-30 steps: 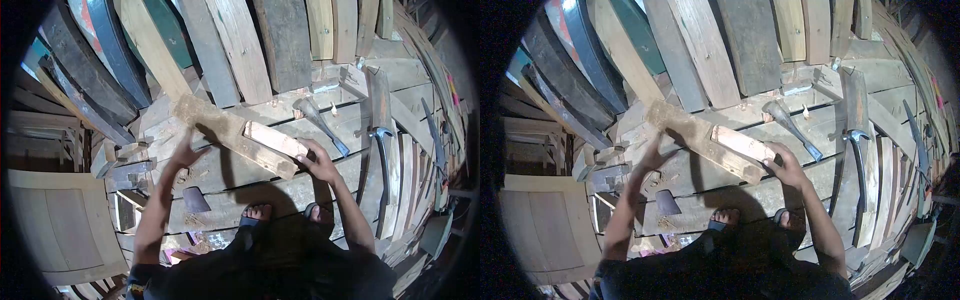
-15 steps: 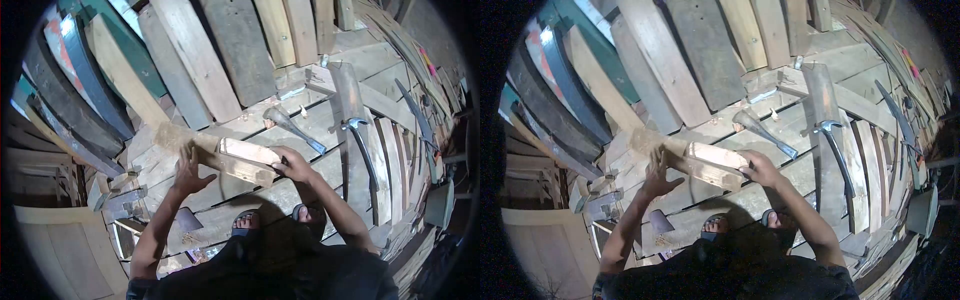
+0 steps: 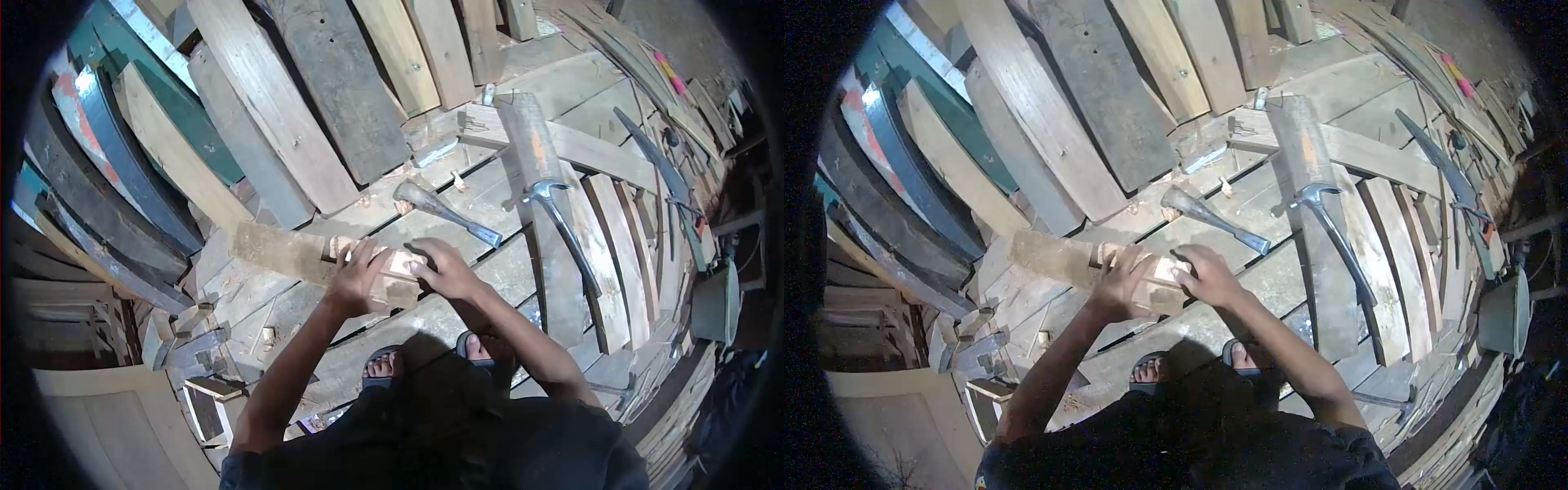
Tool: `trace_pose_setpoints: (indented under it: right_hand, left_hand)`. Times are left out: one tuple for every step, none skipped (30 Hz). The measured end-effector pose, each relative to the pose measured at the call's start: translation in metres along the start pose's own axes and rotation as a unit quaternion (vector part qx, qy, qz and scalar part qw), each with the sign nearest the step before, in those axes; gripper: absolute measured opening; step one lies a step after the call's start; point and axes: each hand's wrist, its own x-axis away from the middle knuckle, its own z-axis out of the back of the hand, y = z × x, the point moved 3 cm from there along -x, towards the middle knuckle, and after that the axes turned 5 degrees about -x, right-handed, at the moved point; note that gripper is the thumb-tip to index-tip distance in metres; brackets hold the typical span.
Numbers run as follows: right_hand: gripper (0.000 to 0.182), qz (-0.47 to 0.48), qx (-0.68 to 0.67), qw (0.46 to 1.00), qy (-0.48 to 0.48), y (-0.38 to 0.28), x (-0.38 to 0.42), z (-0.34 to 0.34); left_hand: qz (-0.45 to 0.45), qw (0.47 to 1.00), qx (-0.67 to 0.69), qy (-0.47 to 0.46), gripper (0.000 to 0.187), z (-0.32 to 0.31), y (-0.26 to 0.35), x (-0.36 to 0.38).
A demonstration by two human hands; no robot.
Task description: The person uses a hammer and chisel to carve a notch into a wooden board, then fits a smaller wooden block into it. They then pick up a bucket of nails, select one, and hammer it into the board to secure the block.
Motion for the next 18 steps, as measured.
trace_pose_setpoints:
  right_hand:
    - [0.044, 0.006, 0.015, 1.000, 0.015, 0.003, -0.005, 0.005]
    - [0.046, 0.011, 0.021, 0.999, 0.033, 0.017, -0.011, 0.009]
    - [0.052, -0.023, 0.061, 0.996, 0.056, 0.016, -0.017, 0.019]
    - [0.056, -0.063, 0.092, 0.992, 0.064, 0.017, -0.025, 0.033]
    - [0.060, -0.103, 0.120, 0.985, 0.069, 0.013, -0.034, 0.046]
    - [0.061, -0.099, 0.190, 0.975, 0.066, 0.013, -0.041, 0.052]
    - [0.063, -0.092, 0.259, 0.959, 0.063, 0.013, -0.049, 0.057]
    - [0.065, -0.087, 0.325, 0.940, 0.061, 0.017, -0.055, 0.060]
    - [0.064, -0.098, 0.318, 0.942, 0.035, 0.024, -0.061, 0.062]
    - [0.064, -0.111, 0.311, 0.944, 0.007, 0.030, -0.064, 0.062]
    - [0.063, -0.124, 0.304, 0.944, -0.022, 0.036, -0.068, 0.061]
    - [0.059, -0.138, 0.323, 0.935, -0.048, 0.042, -0.072, 0.059]
    - [0.058, -0.129, 0.332, 0.933, -0.042, 0.046, -0.072, 0.058]
    - [0.056, -0.120, 0.341, 0.932, -0.037, 0.048, -0.072, 0.058]
    - [0.055, -0.111, 0.350, 0.930, -0.031, 0.050, -0.073, 0.057]
    - [0.053, -0.100, 0.321, 0.942, -0.016, 0.052, -0.075, 0.058]
    - [0.050, -0.090, 0.292, 0.952, -0.002, 0.043, -0.076, 0.064]
    - [0.047, -0.082, 0.262, 0.961, 0.011, 0.027, -0.076, 0.073]
  left_hand:
    - [0.018, 1.000, -0.001, -0.017, 0.133, -0.003, 0.000, 0.001]
    - [0.035, 0.999, -0.003, -0.034, 0.133, 0.000, 0.002, 0.001]
    - [0.051, 0.997, -0.006, -0.052, 0.132, 0.001, 0.001, 0.000]
    - [0.048, 0.998, 0.011, -0.045, 0.132, 0.000, 0.001, -0.003]
    - [0.048, 0.998, 0.028, -0.039, 0.132, -0.004, -0.002, -0.003]
    - [0.049, 0.997, 0.044, -0.033, 0.132, -0.006, -0.005, -0.003]
    - [0.051, 0.997, 0.058, -0.027, 0.133, -0.007, -0.010, -0.002]
    - [0.052, 0.997, 0.057, -0.022, 0.133, -0.004, -0.011, -0.001]
    - [0.053, 0.997, 0.057, -0.017, 0.133, -0.003, -0.009, -0.001]
    - [0.056, 0.997, 0.058, -0.012, 0.134, -0.004, -0.007, -0.001]
    - [0.045, 0.997, 0.057, -0.002, 0.133, -0.004, -0.008, -0.002]
    - [0.035, 0.998, 0.056, 0.009, 0.132, -0.005, -0.008, -0.001]
    - [0.026, 0.998, 0.055, 0.019, 0.132, -0.006, -0.009, -0.001]
    - [0.024, 0.997, 0.062, 0.027, 0.132, -0.007, -0.009, 0.000]
    - [0.023, 0.997, 0.069, 0.034, 0.132, -0.008, -0.008, 0.001]
    - [0.020, 0.996, 0.076, 0.042, 0.132, -0.009, -0.010, 0.001]
    - [0.020, 0.997, 0.062, 0.041, 0.134, -0.010, -0.011, 0.002]
    - [0.021, 0.998, 0.050, 0.040, 0.136, -0.011, -0.011, 0.004]
